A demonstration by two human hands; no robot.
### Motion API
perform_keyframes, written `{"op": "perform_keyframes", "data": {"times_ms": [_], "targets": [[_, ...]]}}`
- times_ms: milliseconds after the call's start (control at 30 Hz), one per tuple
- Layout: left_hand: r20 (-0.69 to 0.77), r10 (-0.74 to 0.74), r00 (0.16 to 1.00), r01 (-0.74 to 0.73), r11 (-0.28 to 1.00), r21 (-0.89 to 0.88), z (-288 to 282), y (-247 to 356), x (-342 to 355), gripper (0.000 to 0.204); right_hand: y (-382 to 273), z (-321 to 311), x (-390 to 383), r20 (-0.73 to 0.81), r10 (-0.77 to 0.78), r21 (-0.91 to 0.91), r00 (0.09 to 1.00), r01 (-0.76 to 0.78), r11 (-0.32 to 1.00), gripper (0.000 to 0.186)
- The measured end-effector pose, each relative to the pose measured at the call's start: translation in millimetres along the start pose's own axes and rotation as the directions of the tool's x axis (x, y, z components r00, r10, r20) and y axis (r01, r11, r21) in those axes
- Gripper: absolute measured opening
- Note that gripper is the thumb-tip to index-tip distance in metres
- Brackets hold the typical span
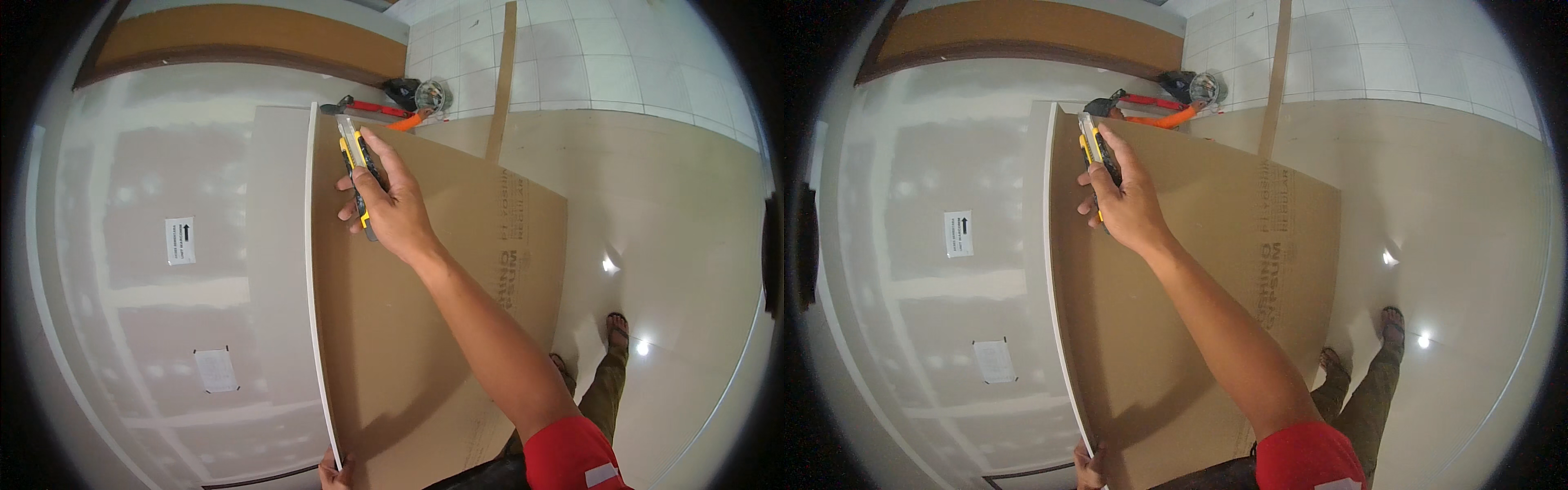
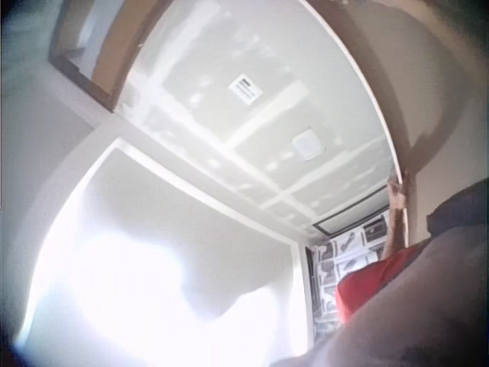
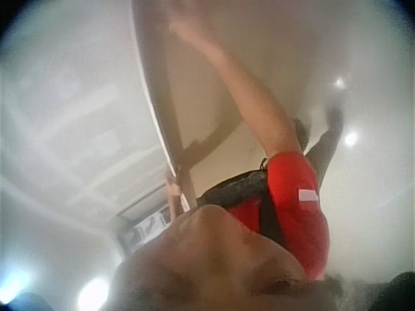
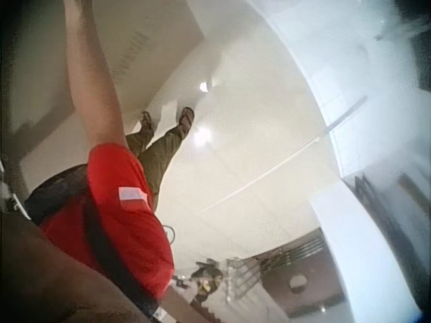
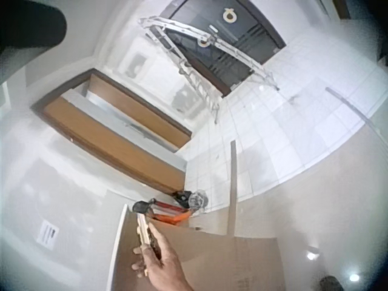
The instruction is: The person uses a utility knife to cut a gypsum board along a marked line, snaps it to separate the pieces, and then positions and fits a board segment into a wall section using a screwdriver and a tape measure while a second person assists.
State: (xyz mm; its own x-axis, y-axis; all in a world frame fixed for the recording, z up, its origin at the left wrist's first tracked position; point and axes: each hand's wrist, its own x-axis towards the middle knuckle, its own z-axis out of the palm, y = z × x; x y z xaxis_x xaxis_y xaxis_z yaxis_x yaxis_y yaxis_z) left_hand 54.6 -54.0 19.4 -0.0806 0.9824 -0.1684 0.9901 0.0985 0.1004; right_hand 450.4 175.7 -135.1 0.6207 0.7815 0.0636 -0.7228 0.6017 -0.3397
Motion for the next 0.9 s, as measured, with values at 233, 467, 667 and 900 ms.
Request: {"op": "perform_keyframes", "data": {"times_ms": [233,467,667,900], "targets": [[0.104,0.076,0.992,-0.045,0.961,-0.271,8.6,-4.3,4.6,0.043,2.7,1.4,12.0,0.005,0.072,0.060,0.997,-0.072,0.996,0.054],[0.011,0.060,0.998,-0.057,0.983,-0.176,15.4,3.3,4.9,0.051,1.0,2.7,10.2,0.009,0.063,0.016,0.998,-0.063,0.998,0.053],[0.008,0.086,0.996,-0.083,0.982,-0.168,17.8,-3.2,9.1,0.052,2.9,-0.6,16.5,0.025,0.075,0.041,0.997,-0.076,0.996,0.054],[0.032,0.049,0.998,-0.044,0.990,-0.136,16.5,3.3,7.0,0.053,0.3,-0.2,13.9,0.022,0.075,-0.005,0.997,-0.075,0.997,0.053]]}}
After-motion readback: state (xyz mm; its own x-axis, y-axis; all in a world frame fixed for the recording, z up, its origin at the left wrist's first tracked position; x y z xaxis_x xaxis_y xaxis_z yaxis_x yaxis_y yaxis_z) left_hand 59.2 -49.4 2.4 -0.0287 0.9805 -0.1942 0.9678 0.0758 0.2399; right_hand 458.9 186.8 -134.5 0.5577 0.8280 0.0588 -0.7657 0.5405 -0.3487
